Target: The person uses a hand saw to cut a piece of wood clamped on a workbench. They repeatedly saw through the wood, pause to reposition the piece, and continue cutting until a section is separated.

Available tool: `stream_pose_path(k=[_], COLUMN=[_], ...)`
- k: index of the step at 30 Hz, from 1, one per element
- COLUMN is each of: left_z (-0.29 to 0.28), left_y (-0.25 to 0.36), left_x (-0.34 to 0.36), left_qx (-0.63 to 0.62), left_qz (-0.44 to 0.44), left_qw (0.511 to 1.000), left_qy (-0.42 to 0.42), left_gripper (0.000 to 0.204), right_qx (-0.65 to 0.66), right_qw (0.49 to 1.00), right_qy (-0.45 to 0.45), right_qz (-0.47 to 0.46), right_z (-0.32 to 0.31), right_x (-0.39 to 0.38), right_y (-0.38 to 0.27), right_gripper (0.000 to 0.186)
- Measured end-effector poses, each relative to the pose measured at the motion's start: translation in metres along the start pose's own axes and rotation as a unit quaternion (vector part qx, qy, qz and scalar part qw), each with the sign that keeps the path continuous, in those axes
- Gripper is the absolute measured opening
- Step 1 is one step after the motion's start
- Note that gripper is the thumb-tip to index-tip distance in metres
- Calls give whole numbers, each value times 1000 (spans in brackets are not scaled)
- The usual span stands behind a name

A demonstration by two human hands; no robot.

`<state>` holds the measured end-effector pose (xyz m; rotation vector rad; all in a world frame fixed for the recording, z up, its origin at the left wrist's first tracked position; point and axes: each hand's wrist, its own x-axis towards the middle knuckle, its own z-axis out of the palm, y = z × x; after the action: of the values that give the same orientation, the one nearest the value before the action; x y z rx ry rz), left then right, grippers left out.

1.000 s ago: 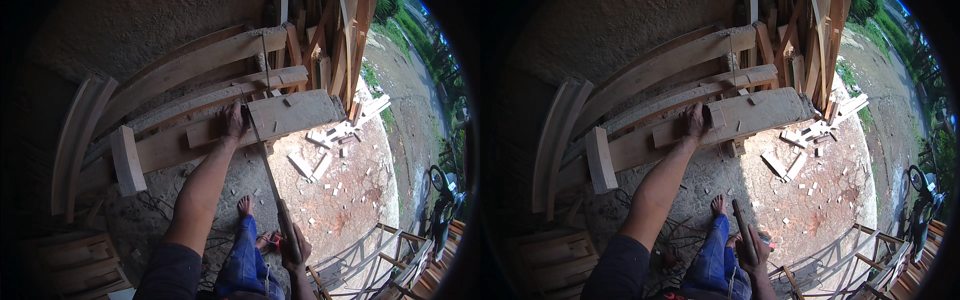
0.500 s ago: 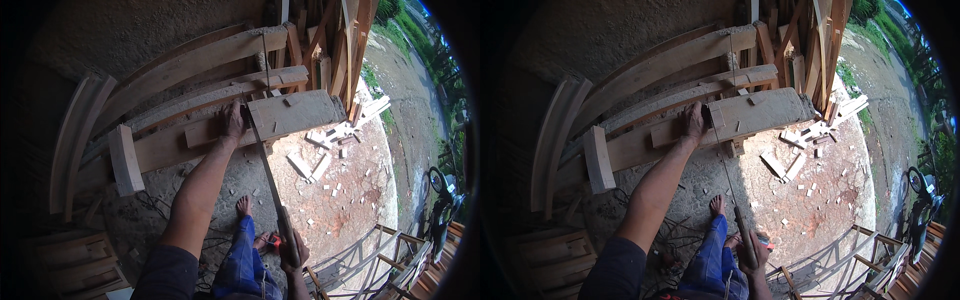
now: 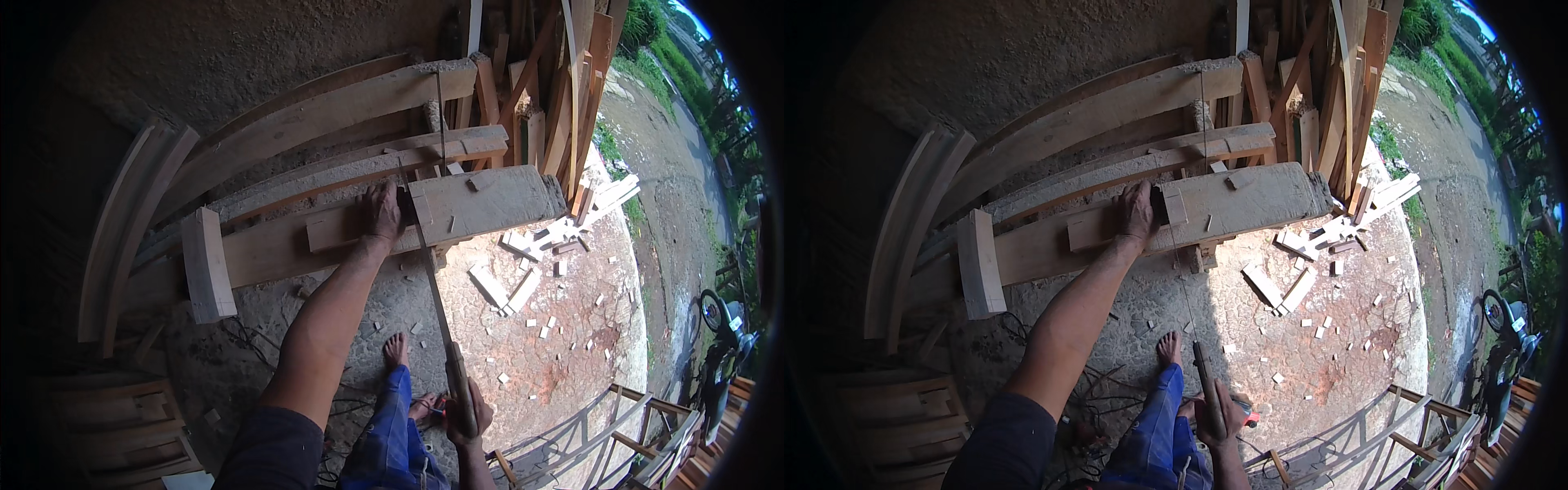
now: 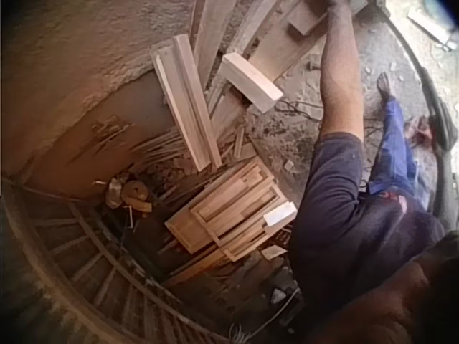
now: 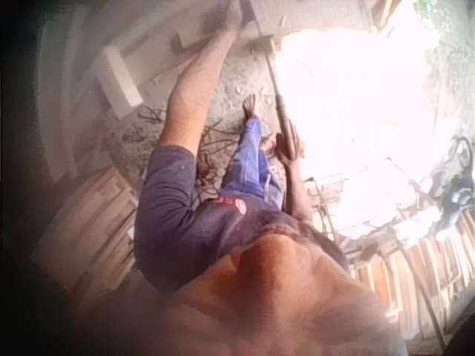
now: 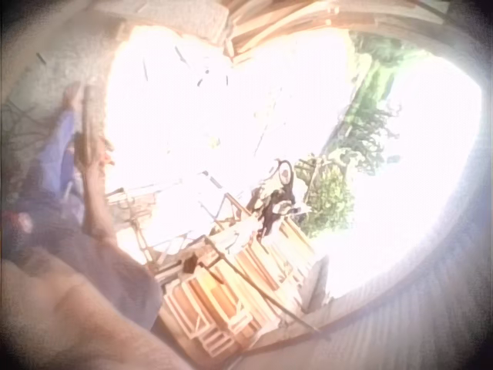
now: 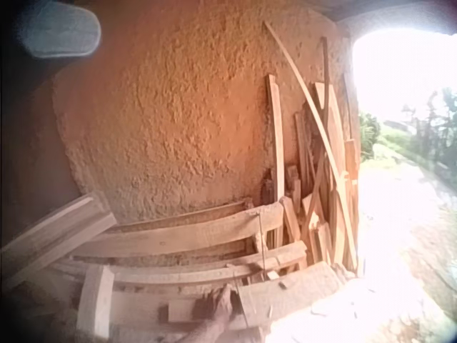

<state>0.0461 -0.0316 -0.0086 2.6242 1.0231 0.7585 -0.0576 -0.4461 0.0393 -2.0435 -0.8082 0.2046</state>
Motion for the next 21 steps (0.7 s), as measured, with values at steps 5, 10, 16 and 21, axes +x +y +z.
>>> stream_pose_path(k=[5,10,16,21], left_z=[-5,7,2,0], left_y=[13,-8,-2,7], left_x=[3,-3,-1,5], left_qx=[2,46,4,31], left_qz=[-6,6,16,-27], left_qw=[997,998,1000,996], left_qy=[-76,36,-8,-79], left_gripper=[20,17,15,17], right_qx=[129,-15,-3,92], right_qw=[992,999,999,995], right_qy=[16,3,18,19], right_qz=[0,-44,-28,-24], right_z=[65,11,32,71], right_x=[156,-10,26,153], right_y=[-29,24,17,-22], right_gripper=[56,59,58,56])
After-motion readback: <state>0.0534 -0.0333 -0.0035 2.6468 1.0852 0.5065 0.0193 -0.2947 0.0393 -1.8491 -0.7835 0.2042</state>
